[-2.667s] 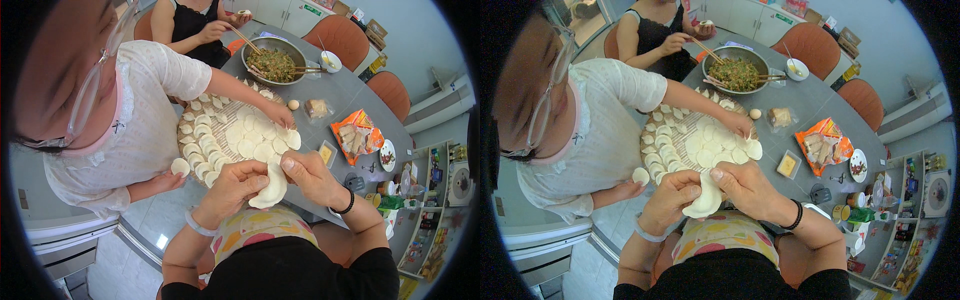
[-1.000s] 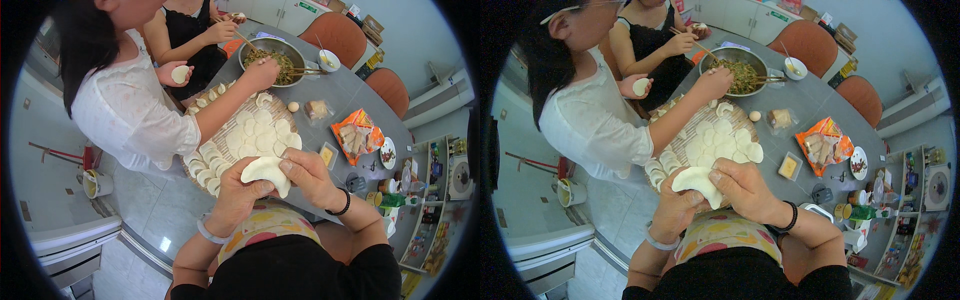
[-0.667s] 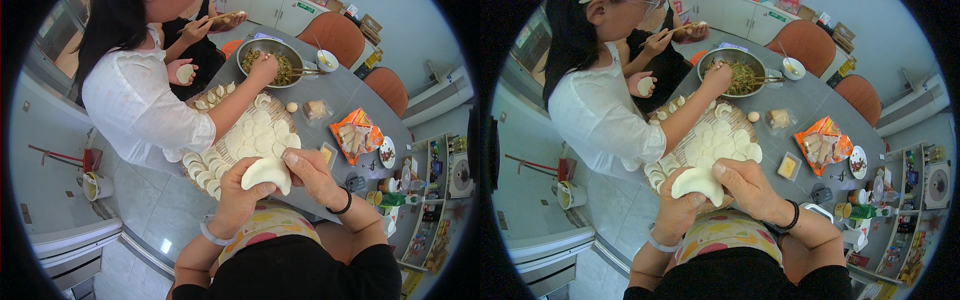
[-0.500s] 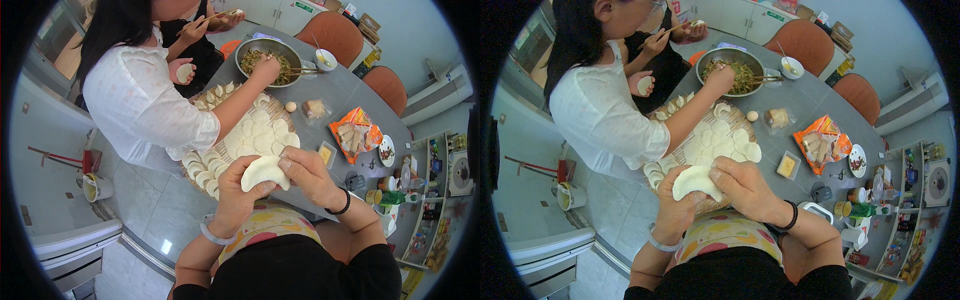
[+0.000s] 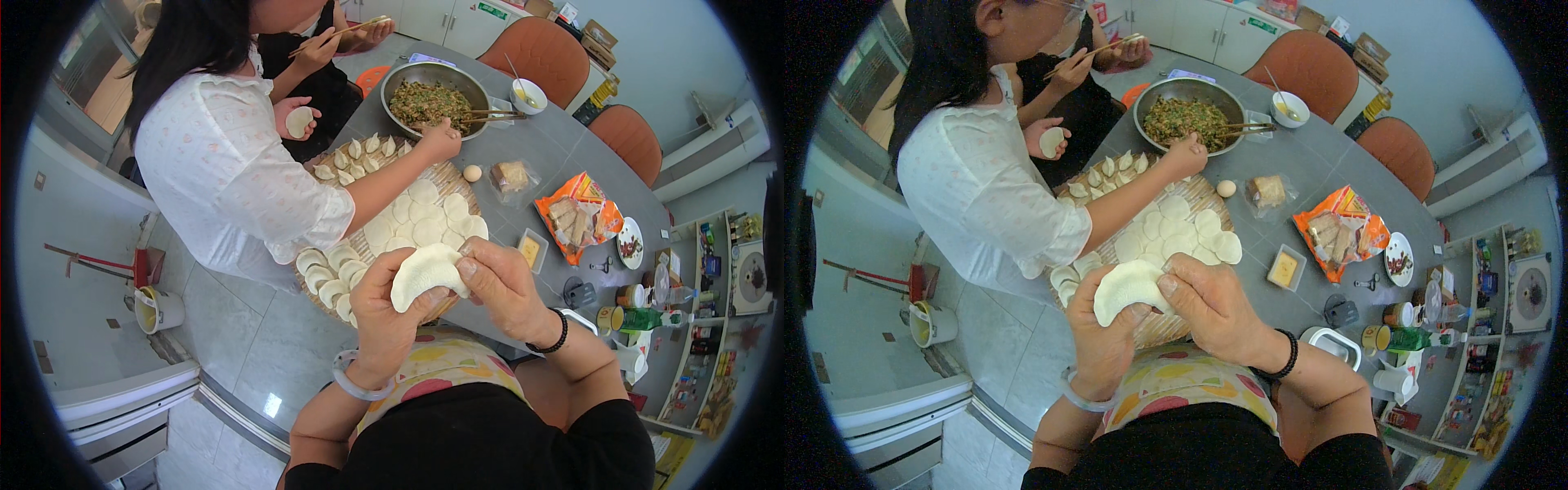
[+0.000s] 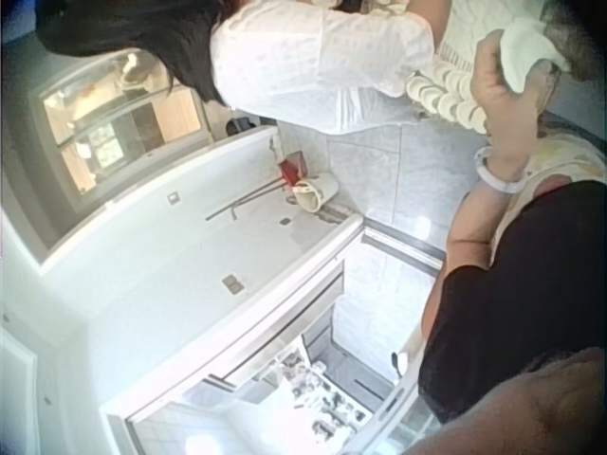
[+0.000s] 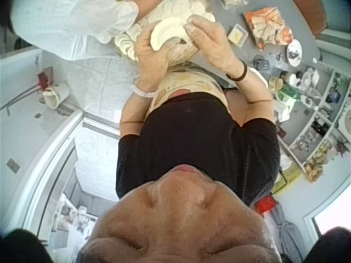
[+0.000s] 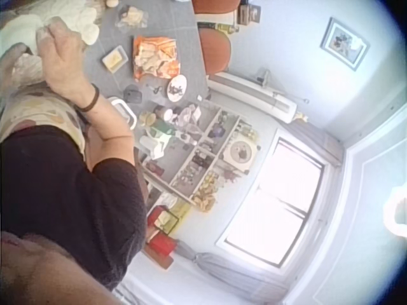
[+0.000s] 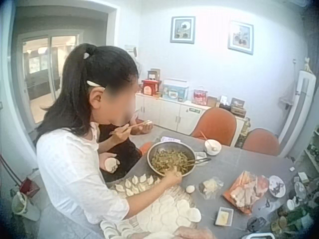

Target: The recorder is seen stuffing and folding dumplings at a table with other people.

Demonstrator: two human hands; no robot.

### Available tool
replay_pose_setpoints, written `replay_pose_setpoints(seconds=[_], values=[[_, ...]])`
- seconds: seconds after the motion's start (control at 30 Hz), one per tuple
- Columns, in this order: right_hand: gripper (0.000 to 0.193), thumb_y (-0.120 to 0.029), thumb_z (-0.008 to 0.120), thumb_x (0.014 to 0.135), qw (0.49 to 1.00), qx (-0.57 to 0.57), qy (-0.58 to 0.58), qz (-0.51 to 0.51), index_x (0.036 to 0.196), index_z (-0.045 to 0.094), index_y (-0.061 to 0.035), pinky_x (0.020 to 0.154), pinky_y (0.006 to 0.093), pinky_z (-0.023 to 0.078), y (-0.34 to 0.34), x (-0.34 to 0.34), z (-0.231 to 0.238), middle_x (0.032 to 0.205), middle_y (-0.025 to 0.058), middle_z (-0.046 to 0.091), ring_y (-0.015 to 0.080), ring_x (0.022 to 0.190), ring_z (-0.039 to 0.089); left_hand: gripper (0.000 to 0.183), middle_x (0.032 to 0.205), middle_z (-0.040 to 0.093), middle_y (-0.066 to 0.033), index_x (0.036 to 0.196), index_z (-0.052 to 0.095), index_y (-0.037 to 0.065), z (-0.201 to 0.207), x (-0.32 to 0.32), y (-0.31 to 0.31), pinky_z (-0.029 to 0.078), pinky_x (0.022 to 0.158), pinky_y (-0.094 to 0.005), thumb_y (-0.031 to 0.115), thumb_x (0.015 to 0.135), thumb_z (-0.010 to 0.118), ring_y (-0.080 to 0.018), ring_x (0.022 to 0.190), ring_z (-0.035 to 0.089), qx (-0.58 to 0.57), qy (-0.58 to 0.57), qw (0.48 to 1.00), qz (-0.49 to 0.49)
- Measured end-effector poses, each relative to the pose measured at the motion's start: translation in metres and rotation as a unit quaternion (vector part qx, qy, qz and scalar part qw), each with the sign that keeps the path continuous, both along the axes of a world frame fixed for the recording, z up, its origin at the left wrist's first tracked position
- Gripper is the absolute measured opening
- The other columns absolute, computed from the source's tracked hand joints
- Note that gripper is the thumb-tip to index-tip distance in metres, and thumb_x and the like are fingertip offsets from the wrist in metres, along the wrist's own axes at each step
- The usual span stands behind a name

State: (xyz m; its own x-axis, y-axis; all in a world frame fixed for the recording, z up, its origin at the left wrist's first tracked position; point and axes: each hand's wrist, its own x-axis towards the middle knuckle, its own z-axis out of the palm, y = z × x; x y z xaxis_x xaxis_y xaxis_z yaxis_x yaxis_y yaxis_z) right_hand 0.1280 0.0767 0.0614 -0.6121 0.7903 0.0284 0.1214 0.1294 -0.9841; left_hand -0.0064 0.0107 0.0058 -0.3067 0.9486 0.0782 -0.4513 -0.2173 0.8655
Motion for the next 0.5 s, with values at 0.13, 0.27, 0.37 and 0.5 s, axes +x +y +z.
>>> replay_pose_setpoints(seconds=[0.13, 0.27, 0.37, 0.5], values=[[0.026, -0.019, 0.047, 0.094, 0.999, -0.012, -0.031, -0.006, 0.076, 0.05, -0.0007, 0.051, 0.0249, 0.034, 0.001, 0.005, -0.005, 0.06, -0.0002, 0.044, 0.0075, 0.057, 0.038, 0.034, 0.098, 0.06, -0.0062, 0.108, 0.053, -0.002, 0.002, 0.002, 0.0, 0.048, 0.08, -0.0251, -0.003, 0.077, 0.067, -0.0117, 0.089, 0.058, -0.001, 0.012, 1.0, 0.027], [0.026, -0.019, 0.047, 0.094, 0.994, -0.105, 0.026, -0.026, 0.075, 0.048, -0.0008, 0.049, 0.026, 0.033, -0.002, 0.001, 0.0, 0.057, -0.0001, 0.042, 0.0076, 0.055, 0.036, 0.033, 0.097, 0.059, -0.0057, 0.106, 0.053, -0.001, 0.003, 0.003, 0.002, 0.047, 0.079, -0.0248, -0.003, 0.076, 0.068, -0.0113, 0.089, 0.058, -0.008, 0.023, 0.998, 0.058], [0.03, -0.021, 0.047, 0.094, 0.999, -0.007, 0.024, -0.045, 0.072, 0.047, -0.0009, 0.048, 0.0262, 0.033, -0.004, -0.004, -0.008, 0.057, -0.0005, 0.042, 0.0072, 0.054, 0.037, 0.033, 0.097, 0.059, -0.0057, 0.106, 0.053, -0.001, 0.008, 0.004, 0.004, 0.048, 0.079, -0.0243, -0.004, 0.076, 0.068, -0.0112, 0.089, 0.058, 0.007, 0.051, 0.996, 0.074], [0.031, -0.021, 0.047, 0.094, 0.998, 0.01, 0.0, -0.06, 0.071, 0.047, -0.001, 0.049, 0.0255, 0.034, -0.006, -0.005, -0.008, 0.059, 0.0002, 0.045, 0.0067, 0.054, 0.039, 0.033, 0.096, 0.06, -0.0056, 0.106, 0.053, -0.001, 0.013, 0.004, 0.006, 0.048, 0.078, -0.0237, -0.006, 0.076, 0.068, -0.0112, 0.089, 0.059, 0.02, 0.108, 0.989, 0.095]])
